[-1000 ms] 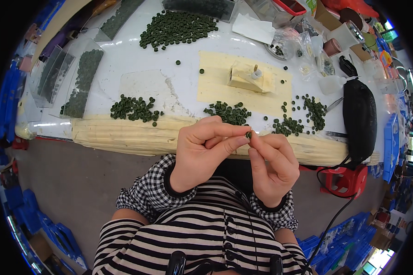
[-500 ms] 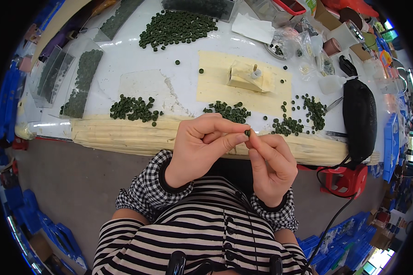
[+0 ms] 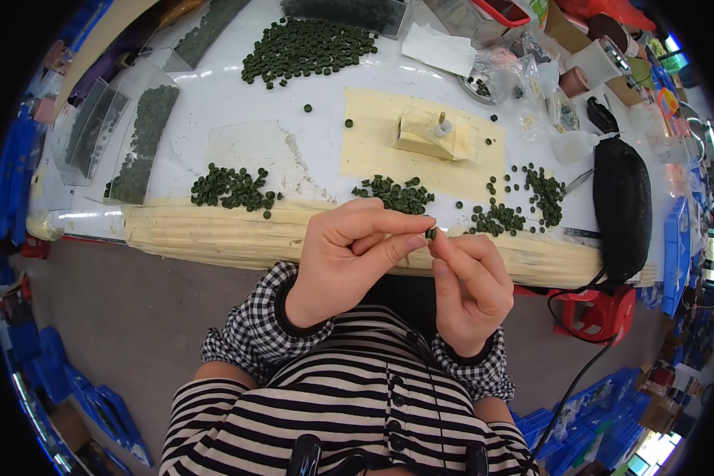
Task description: Sort and inspect small green plastic components at a factory workbench.
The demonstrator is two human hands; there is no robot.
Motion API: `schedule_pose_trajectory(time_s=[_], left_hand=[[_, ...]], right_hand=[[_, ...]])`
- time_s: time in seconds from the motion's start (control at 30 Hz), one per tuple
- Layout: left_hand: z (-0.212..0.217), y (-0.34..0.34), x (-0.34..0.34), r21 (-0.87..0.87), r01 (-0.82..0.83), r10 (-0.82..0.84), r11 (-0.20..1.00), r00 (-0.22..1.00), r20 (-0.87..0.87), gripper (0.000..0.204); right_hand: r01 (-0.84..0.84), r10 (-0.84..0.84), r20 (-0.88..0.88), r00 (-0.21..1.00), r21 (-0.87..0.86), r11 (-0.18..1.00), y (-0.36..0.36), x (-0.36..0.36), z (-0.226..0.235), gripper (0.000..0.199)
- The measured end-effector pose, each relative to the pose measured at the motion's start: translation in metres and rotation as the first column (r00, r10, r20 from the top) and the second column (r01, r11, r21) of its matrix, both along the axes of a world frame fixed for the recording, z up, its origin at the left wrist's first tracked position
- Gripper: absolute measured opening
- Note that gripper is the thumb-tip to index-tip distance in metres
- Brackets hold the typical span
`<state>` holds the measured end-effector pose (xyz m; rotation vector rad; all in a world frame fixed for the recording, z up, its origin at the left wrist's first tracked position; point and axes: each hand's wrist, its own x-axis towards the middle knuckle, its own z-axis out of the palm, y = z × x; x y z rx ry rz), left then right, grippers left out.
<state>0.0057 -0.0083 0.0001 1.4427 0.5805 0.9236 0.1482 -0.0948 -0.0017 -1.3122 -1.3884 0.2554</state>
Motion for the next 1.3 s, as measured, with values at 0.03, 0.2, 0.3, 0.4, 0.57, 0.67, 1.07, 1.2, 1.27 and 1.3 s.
schedule_pose_trajectory(time_s=[0.03,0.2,0.3,0.4,0.57,0.67,1.07,1.2,1.27,1.3], left_hand=[[0.0,0.0,0.0,-0.006,-0.005,0.005,1.0,1.0,0.002,0.024],[0.0,0.0,0.0,0.041,-0.054,0.055,0.998,0.998,-0.018,0.023],[-0.004,0.0,0.001,0.126,-0.086,0.089,0.988,0.996,-0.018,0.021],[-0.003,-0.001,0.002,0.156,-0.104,0.109,0.982,0.994,-0.023,0.021],[-0.002,-0.001,0.001,0.179,-0.102,0.111,0.979,0.993,-0.039,0.021],[-0.002,0.0,0.001,0.206,-0.101,0.112,0.973,0.993,-0.045,0.021],[-0.004,0.001,0.001,0.234,-0.09,0.102,0.968,0.994,-0.041,0.024],[-0.005,0.002,0.0,0.22,-0.081,0.095,0.972,0.994,-0.051,0.024],[-0.005,0.002,0.0,0.213,-0.079,0.092,0.974,0.995,-0.05,0.024],[-0.006,0.002,0.0,0.209,-0.079,0.091,0.975,0.995,-0.049,0.024]], right_hand=[[0.0,0.0,0.003,1.0,0.0,1.0,0.0,0.0,0.0,0.032],[-0.004,0.004,0.017,1.0,-0.005,1.0,0.0,0.0,0.001,0.032],[0.0,0.0,0.01,1.0,-0.005,1.0,0.0,0.0,0.001,0.032],[0.0,0.0,-0.004,1.0,-0.004,1.0,0.0,0.0,0.0,0.032],[-0.002,0.002,0.024,1.0,0.005,1.0,0.0,0.0,0.001,0.032],[-0.003,0.003,0.043,0.999,0.002,1.0,0.0,0.0,0.002,0.032],[-0.027,0.032,0.085,0.996,-0.059,0.998,-0.001,0.003,0.01,0.028],[-0.019,0.025,0.101,0.995,-0.063,0.998,-0.002,0.002,0.01,0.028],[-0.019,0.025,0.108,0.994,-0.059,0.998,-0.001,0.002,0.01,0.028],[-0.018,0.025,0.111,0.993,-0.057,0.998,-0.001,0.002,0.01,0.028]])
